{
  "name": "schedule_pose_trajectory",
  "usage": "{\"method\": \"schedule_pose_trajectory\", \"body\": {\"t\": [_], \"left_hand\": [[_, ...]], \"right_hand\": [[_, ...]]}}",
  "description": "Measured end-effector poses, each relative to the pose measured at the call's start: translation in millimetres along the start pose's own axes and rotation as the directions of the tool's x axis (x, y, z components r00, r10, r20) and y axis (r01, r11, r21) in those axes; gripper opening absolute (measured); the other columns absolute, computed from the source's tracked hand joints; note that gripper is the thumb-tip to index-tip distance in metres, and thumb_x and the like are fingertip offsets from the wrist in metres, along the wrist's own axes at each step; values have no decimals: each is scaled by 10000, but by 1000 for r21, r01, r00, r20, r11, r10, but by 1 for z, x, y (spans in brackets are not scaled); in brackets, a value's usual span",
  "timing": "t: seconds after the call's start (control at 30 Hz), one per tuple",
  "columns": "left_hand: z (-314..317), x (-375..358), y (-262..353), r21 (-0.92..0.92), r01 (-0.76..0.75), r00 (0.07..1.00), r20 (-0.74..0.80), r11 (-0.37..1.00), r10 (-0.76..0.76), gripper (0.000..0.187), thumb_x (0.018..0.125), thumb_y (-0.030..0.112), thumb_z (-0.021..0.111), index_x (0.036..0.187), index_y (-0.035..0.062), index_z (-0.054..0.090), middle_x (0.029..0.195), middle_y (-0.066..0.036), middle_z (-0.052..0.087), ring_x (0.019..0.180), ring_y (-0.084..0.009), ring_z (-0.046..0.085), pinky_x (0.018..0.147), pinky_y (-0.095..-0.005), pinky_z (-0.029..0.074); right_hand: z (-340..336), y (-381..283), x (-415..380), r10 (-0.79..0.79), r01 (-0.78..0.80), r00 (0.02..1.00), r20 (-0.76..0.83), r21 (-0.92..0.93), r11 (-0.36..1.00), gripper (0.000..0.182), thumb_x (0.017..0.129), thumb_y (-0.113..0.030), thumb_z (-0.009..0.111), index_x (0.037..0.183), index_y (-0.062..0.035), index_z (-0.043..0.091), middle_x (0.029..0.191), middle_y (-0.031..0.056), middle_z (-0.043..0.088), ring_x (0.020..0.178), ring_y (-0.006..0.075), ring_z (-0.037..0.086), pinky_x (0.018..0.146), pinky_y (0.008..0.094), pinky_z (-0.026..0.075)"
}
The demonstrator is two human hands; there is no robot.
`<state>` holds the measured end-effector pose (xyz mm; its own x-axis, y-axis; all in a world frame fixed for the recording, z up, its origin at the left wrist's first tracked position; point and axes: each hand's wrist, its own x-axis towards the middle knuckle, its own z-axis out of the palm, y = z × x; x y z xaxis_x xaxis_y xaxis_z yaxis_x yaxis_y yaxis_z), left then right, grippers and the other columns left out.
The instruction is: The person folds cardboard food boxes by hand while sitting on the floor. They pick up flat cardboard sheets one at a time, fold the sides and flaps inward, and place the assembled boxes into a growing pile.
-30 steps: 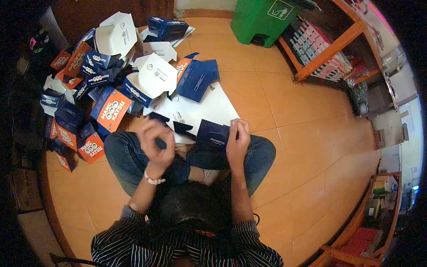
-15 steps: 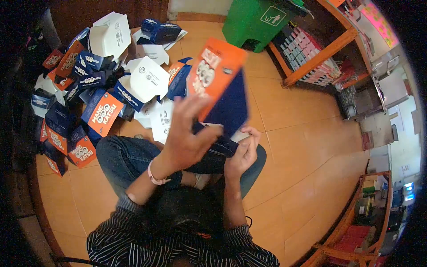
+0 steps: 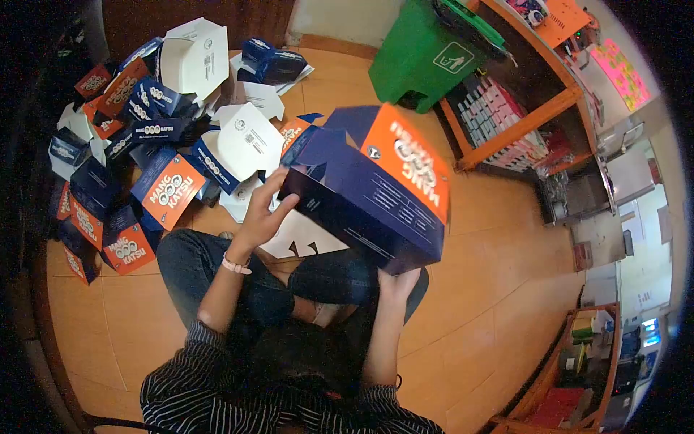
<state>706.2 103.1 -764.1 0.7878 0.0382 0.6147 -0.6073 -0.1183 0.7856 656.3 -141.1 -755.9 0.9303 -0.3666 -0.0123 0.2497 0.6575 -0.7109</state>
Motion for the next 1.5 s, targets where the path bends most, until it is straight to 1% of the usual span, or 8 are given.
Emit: {"method": "schedule_pose_trajectory", "body": {"t": [0.17,0.23,0.53,0.77,0.97,1.23,1.33,1.5], "left_hand": [[-5,0,40,274,-338,923,284,900,260,144,724,98,640,864,105,604,806,-32,579,886,-206,546,976,-465,331],[5,-11,49,256,-494,782,549,831,295,150,727,100,637,872,127,611,777,-35,561,878,-201,545,959,-445,358],[19,-43,13,12,65,897,438,998,-64,132,823,144,574,937,76,571,664,-53,526,671,-192,503,678,-314,399],[24,-51,19,-117,445,768,560,888,-311,233,877,117,492,1079,74,383,580,-80,487,571,-134,459,574,-281,368],[25,-48,21,-59,314,833,496,948,-245,198,882,114,471,1063,58,412,648,-96,509,618,-185,513,621,-298,394],[18,-37,23,434,16,999,25,901,-30,176,848,134,541,990,31,523,1018,-115,544,979,-232,501,910,-318,353],[21,-37,20,-528,442,897,276,725,-345,182,810,130,612,923,10,534,1136,-60,499,1076,-154,441,941,-317,341],[31,-33,29,-688,270,948,66,674,-312,147,793,128,624,839,29,525,1184,-66,459,1128,-204,404,962,-346,317]], "right_hand": [[19,-5,-12,-584,570,734,346,-782,252,373,915,-303,400,1200,-63,425,1301,152,334,1131,279,405,1010,409,247],[36,-13,-28,-135,600,794,592,-800,20,359,917,-243,401,1205,-36,456,1308,150,326,1170,241,365,1006,363,226],[-3,2,-34,65,57,898,436,-261,964,218,908,-206,468,759,-62,401,1303,129,324,1238,295,317,1019,436,252],[19,22,-42,-178,608,790,587,-788,101,229,758,-79,632,980,-49,588,1349,187,274,1249,362,310,1028,446,200],[28,7,-39,385,543,768,511,-839,29,196,824,-116,562,1012,-75,602,1375,157,315,1264,322,303,1044,449,128],[13,18,-28,-150,401,915,374,-885,239,124,836,-69,541,757,22,509,1098,177,430,1067,307,430,923,361,314],[21,15,-30,-292,471,859,420,-872,132,184,839,-78,544,708,20,461,987,156,421,928,269,423,837,342,335],[28,20,-20,-312,497,855,414,-825,269,256,866,-96,524,670,-4,388,668,58,354,696,148,365,659,286,330]]}}
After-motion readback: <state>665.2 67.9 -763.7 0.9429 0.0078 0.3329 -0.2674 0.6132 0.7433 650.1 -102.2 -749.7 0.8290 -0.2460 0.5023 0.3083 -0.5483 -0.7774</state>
